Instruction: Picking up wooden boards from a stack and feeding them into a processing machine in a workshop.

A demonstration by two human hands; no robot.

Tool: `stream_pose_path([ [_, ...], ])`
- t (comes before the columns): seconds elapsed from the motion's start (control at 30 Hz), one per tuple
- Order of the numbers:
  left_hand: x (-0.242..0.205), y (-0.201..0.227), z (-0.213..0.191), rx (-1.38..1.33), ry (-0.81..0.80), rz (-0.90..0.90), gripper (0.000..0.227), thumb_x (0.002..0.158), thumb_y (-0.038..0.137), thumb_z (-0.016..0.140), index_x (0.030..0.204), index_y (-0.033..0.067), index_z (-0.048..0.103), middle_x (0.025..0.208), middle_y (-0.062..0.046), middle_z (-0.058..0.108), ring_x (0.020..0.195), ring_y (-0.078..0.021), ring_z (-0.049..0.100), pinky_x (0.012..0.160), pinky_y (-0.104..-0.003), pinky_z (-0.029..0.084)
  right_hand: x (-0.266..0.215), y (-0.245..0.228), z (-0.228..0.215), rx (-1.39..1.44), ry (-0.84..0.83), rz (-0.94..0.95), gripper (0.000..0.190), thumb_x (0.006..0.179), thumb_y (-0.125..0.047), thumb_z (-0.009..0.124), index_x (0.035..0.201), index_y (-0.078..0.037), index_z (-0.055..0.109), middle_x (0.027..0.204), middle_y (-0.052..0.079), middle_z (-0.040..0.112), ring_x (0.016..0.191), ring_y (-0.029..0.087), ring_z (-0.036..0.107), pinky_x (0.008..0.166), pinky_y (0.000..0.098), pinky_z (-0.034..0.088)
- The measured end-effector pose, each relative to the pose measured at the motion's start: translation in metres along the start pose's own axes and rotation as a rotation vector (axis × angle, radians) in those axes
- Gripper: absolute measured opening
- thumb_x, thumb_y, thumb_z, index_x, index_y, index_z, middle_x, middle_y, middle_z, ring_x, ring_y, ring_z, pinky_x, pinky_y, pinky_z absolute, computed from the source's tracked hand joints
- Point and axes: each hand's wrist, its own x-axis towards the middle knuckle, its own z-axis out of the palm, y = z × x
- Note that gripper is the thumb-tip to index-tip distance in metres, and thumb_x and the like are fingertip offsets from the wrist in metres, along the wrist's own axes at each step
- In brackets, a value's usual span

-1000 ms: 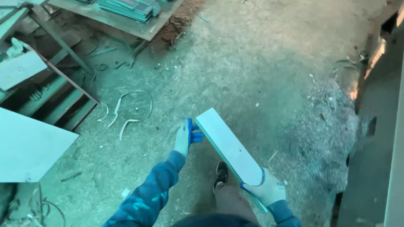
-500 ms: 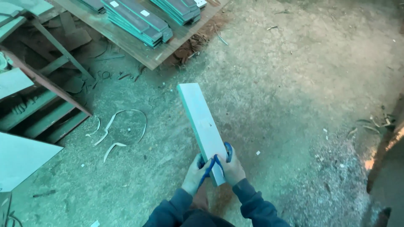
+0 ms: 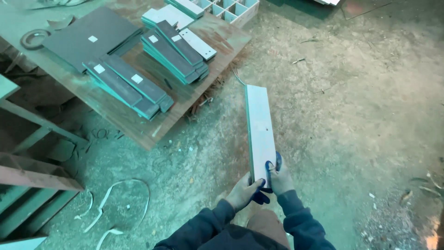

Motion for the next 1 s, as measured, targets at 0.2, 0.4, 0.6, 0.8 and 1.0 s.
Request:
stream_pose_path([
  [0.2,0.196,0.048,-0.055,-0.204,0.103,0.008,0.074,0.108,0.035,0.078,0.172,0.0031,0.056,0.150,-0.027,0.080,0.107,-0.0367,0.089,0.096,-0.042,0.078,0.190,-0.034,-0.004,0.086,-0.071,-0.005,0.069,0.105,-0.042,0.067,0.168,-0.014,0.065,0.155,0.014,0.082,0.138,0.031,0.079,0.116,0.0449,0.065],
  [0.4,0.388,0.127,-0.100,-0.646,0.405,0.073,0.097,0.109,0.013,0.089,0.175,-0.0166,0.024,0.133,-0.059,0.066,0.113,-0.0814,0.071,0.088,-0.085,0.064,0.414,-0.091,0.001,0.258,-0.259,-0.085,0.086,0.105,-0.025,0.093,0.177,-0.004,0.053,0.170,0.037,0.061,0.156,0.051,0.062,0.120,0.0660,0.062],
  [0.6,0.532,0.240,-0.167,-0.676,0.483,0.263,0.080,0.111,0.008,0.083,0.172,-0.0059,0.034,0.132,-0.049,0.069,0.108,-0.0757,0.075,0.084,-0.079,0.071,0.613,-0.174,-0.013,0.130,-0.412,0.036,0.074,0.111,-0.033,0.085,0.175,-0.007,0.058,0.156,0.031,0.074,0.120,0.050,0.084,0.093,0.0614,0.074],
  [0.8,0.716,0.268,-0.389,-0.067,0.759,0.386,0.070,0.108,0.022,0.092,0.164,0.0088,0.053,0.145,-0.032,0.075,0.127,-0.0445,0.080,0.097,-0.059,0.073,0.796,-0.230,-0.006,0.118,-0.382,0.061,0.058,0.107,-0.031,0.089,0.156,-0.003,0.075,0.137,0.031,0.084,0.104,0.050,0.087,0.082,0.0607,0.075],
  [1.0,0.835,0.440,-0.503,-0.500,0.761,0.504,0.043,0.114,0.015,0.070,0.154,0.0052,0.060,0.128,-0.020,0.077,0.074,-0.0292,0.078,0.070,-0.045,0.073,0.951,-0.303,0.013,0.060,-0.379,0.286,0.054,0.118,-0.027,0.065,0.164,0.001,0.068,0.139,0.025,0.083,0.107,0.038,0.079,0.088,0.0501,0.065],
])
